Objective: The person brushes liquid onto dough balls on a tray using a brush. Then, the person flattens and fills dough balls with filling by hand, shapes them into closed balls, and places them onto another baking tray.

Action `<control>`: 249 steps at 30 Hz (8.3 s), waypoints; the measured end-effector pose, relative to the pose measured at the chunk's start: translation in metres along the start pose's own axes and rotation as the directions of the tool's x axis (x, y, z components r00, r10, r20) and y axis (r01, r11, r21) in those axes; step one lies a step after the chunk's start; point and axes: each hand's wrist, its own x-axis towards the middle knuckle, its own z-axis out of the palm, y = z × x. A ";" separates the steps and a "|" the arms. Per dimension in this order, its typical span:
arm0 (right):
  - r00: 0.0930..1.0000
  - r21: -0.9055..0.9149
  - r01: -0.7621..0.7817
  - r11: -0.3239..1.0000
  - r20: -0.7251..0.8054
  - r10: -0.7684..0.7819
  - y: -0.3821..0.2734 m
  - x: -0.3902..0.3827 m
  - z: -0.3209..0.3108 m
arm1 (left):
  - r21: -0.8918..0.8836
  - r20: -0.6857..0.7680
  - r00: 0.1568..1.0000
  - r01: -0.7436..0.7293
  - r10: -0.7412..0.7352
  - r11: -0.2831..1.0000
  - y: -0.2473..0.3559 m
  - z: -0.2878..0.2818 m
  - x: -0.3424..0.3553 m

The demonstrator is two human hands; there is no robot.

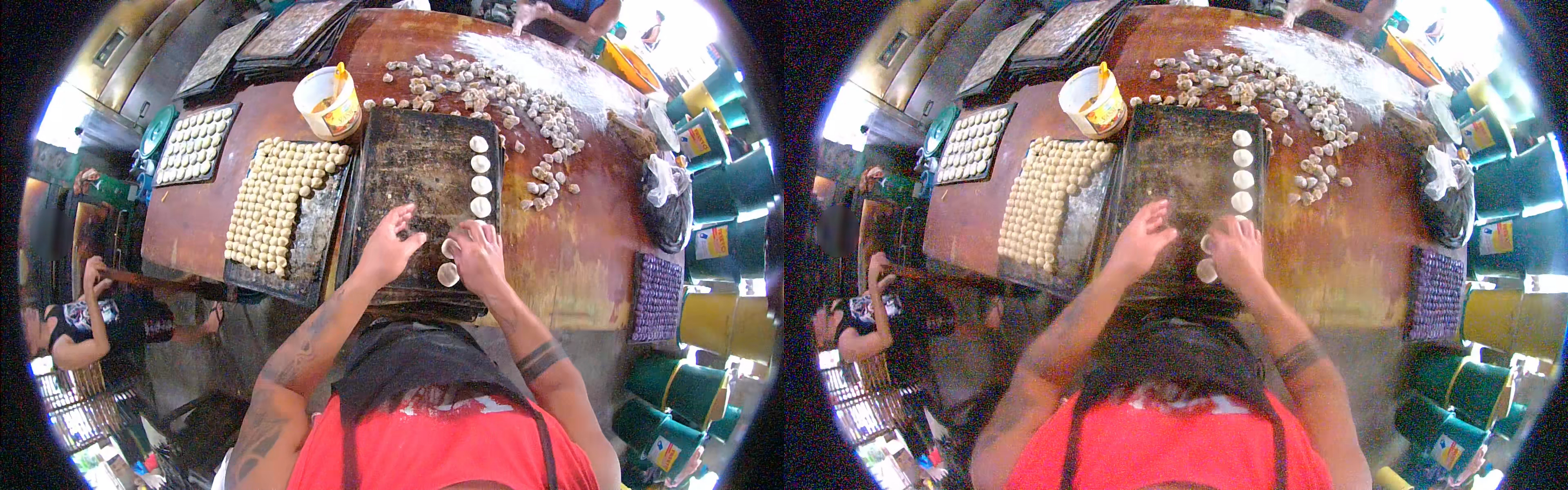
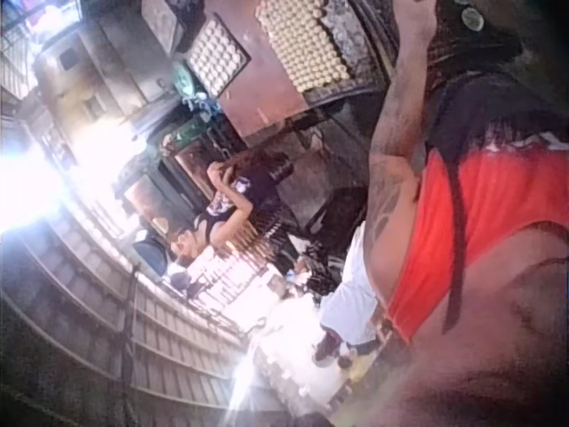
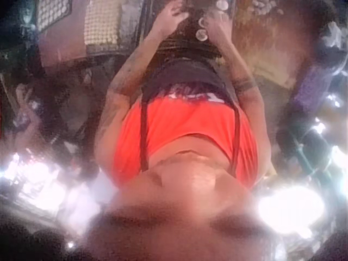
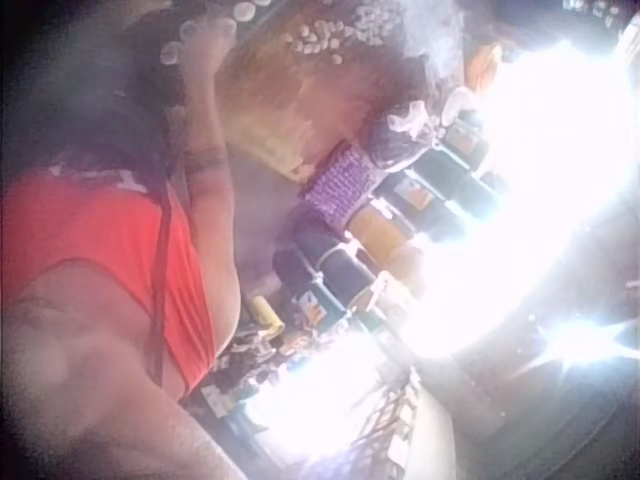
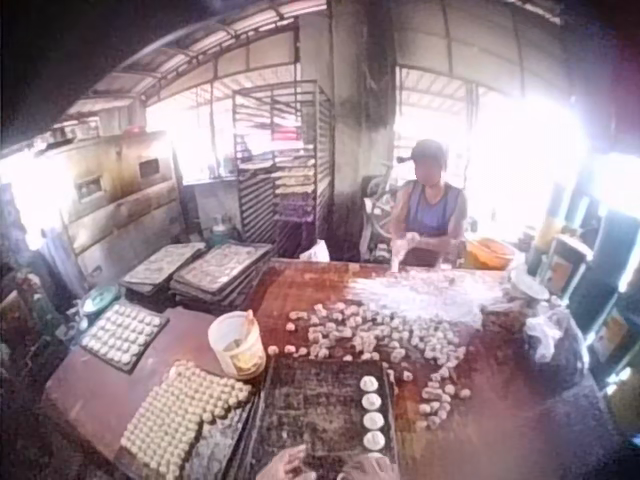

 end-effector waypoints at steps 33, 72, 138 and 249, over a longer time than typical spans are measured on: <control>0.985 0.645 -0.148 0.750 0.032 0.167 0.001 0.007 -0.025 | -0.191 -0.368 0.923 0.040 -0.109 0.981 -0.058 -0.132 0.096; 0.885 0.431 0.437 0.789 -0.363 -0.292 -0.106 0.058 -0.108 | -0.647 0.228 0.973 0.124 0.035 0.752 0.076 -0.023 0.005; 0.975 0.483 0.212 0.850 -0.159 -0.153 -0.107 0.063 -0.058 | -0.647 0.039 0.993 0.113 -0.115 0.754 -0.001 -0.042 0.019; 0.905 0.621 0.081 0.780 -0.373 0.203 -0.100 0.052 -0.098 | -0.273 -0.238 0.919 -0.372 0.313 0.887 0.080 0.023 0.005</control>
